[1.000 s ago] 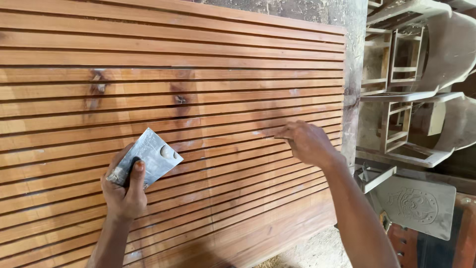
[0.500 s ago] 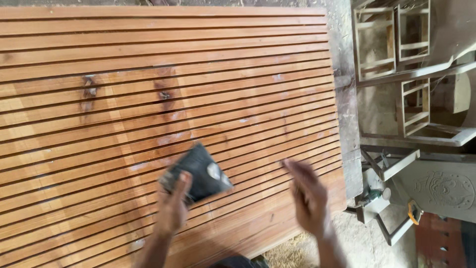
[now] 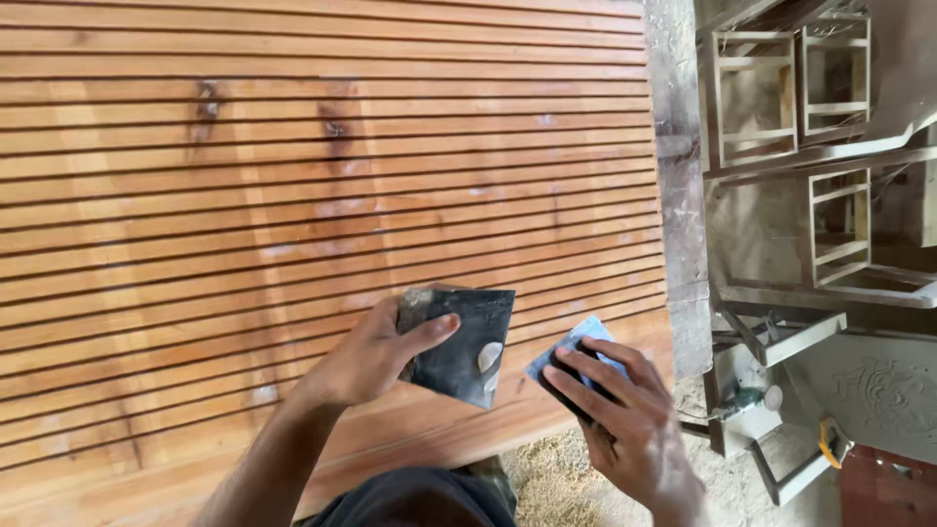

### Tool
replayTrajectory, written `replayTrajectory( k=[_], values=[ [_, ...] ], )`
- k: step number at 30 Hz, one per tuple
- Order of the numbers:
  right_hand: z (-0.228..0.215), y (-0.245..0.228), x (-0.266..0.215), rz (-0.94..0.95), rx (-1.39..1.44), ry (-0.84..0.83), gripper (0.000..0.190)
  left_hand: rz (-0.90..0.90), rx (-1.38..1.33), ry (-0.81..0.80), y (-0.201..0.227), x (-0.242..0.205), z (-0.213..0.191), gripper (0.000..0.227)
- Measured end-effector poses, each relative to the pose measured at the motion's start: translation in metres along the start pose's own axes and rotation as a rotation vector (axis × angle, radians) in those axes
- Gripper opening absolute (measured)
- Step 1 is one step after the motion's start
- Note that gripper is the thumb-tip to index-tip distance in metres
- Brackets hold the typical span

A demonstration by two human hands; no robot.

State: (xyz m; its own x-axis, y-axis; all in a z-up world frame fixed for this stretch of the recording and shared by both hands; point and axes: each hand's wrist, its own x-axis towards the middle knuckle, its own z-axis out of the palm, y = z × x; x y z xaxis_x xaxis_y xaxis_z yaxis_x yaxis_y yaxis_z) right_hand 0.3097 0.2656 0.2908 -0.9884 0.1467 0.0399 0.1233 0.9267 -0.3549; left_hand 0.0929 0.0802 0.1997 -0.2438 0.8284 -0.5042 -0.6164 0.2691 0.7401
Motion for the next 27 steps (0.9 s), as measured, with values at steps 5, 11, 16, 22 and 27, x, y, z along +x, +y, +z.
replayTrajectory(
  k=[5, 11, 16, 22, 27],
  values=[
    [-0.024, -0.029, 0.003, -0.094, -0.127, -0.139, 0.057, -0.001, 0.177, 0.000, 0.008, -0.014, 0.019, 0.038],
    [-0.004, -0.024, 0.007, -0.116, -0.178, -0.250, 0.055, 0.038, 0.049, 0.128, -0.027, 0.001, 0.016, 0.036],
    [0.019, 0.038, 0.032, 0.043, 0.061, -0.195, 0.040, 0.509, -0.388, 0.522, -0.078, 0.045, -0.037, 0.030],
    [0.067, 0.113, 0.091, 0.229, 0.023, -0.161, 0.043, 0.911, -0.216, 0.951, -0.136, 0.057, -0.098, 0.027],
    [0.097, 0.124, 0.112, 0.175, -0.066, -0.132, 0.037, 0.924, -0.046, 1.022, -0.147, 0.053, -0.114, 0.026]
  ],
)
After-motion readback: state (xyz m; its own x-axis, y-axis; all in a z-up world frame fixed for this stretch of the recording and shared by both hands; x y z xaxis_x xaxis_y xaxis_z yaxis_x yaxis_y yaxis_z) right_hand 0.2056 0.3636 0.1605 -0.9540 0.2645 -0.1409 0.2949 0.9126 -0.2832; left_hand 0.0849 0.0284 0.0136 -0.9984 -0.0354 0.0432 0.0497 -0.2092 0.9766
